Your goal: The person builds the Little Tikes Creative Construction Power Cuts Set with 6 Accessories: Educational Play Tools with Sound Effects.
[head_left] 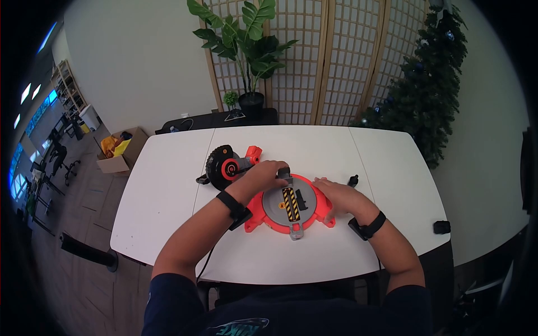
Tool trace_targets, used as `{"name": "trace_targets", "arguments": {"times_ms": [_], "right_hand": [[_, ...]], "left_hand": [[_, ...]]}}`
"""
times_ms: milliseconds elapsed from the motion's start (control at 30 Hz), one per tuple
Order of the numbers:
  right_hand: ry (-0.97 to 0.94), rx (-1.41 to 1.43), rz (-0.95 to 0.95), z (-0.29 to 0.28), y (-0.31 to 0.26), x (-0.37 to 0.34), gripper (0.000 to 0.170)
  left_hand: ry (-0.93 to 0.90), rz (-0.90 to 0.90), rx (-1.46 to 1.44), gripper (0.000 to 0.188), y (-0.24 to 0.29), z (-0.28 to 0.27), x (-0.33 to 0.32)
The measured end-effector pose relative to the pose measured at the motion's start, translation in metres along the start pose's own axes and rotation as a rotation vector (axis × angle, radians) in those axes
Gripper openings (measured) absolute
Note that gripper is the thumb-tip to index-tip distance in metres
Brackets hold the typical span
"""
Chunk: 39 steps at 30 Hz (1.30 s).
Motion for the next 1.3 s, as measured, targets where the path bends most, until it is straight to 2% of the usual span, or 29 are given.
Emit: {"name": "trace_targets", "arguments": {"times_ms": [167, 367, 667, 767, 833, 867, 933, 967, 1033, 1167, 1300], "right_hand": [[-0.021, 0.014, 0.026, -0.001, -0.002, 0.001, 0.117], [-0.047, 0.004, 0.043, -0.005, -0.006, -0.001, 0.118], [-0.040, -0.034, 0.062, -0.003, -0.005, 0.000, 0.119], [-0.034, -0.038, 0.063, -0.002, -0.004, 0.000, 0.119], [-0.031, -0.042, 0.062, -0.002, -0.004, 0.000, 0.119], [-0.030, -0.038, 0.061, -0.003, -0.004, 0.000, 0.119], [-0.028, -0.033, 0.059, -0.004, -0.005, -0.001, 0.119], [-0.034, -0.029, 0.066, -0.005, -0.006, -0.002, 0.119], [-0.040, -0.024, 0.073, -0.005, -0.006, -0.002, 0.119], [-0.012, -0.033, 0.054, -0.003, -0.002, -0.002, 0.119], [-0.016, -0.023, 0.060, -0.005, -0.003, -0.002, 0.118]], "left_hand": [[0.011, 0.058, -0.039, 0.051, -0.001, 0.006, 0.004], [-0.053, 0.000, 0.018, 0.054, 0.008, 0.004, 0.002], [0.005, 0.025, 0.008, 0.051, 0.003, 0.013, 0.001], [-0.018, 0.006, 0.043, 0.058, -0.001, 0.015, -0.001], [-0.112, 0.031, 0.043, 0.078, 0.001, 0.012, -0.005], [-0.112, 0.030, 0.043, 0.078, 0.005, 0.007, -0.008], [-0.263, -0.073, -0.015, 0.100, 0.010, 0.001, -0.015], [-0.263, -0.074, -0.015, 0.100, 0.007, 0.003, -0.016], [-0.258, -0.107, -0.107, 0.119, 0.004, 0.003, -0.020], [-0.315, -0.169, -0.020, 0.127, 0.007, 0.001, -0.033], [-0.355, -0.093, 0.156, 0.139, 0.002, 0.006, -0.050]]}}
Point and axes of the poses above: each hand's wrist, its own x-axis towards the middle knuckle, its own z-axis out of the palm, y = z × x, the point moved 3 cm from there along x, towards the middle knuckle, and after that the axes turned 1 degree about -x, right-handed, at the moved point
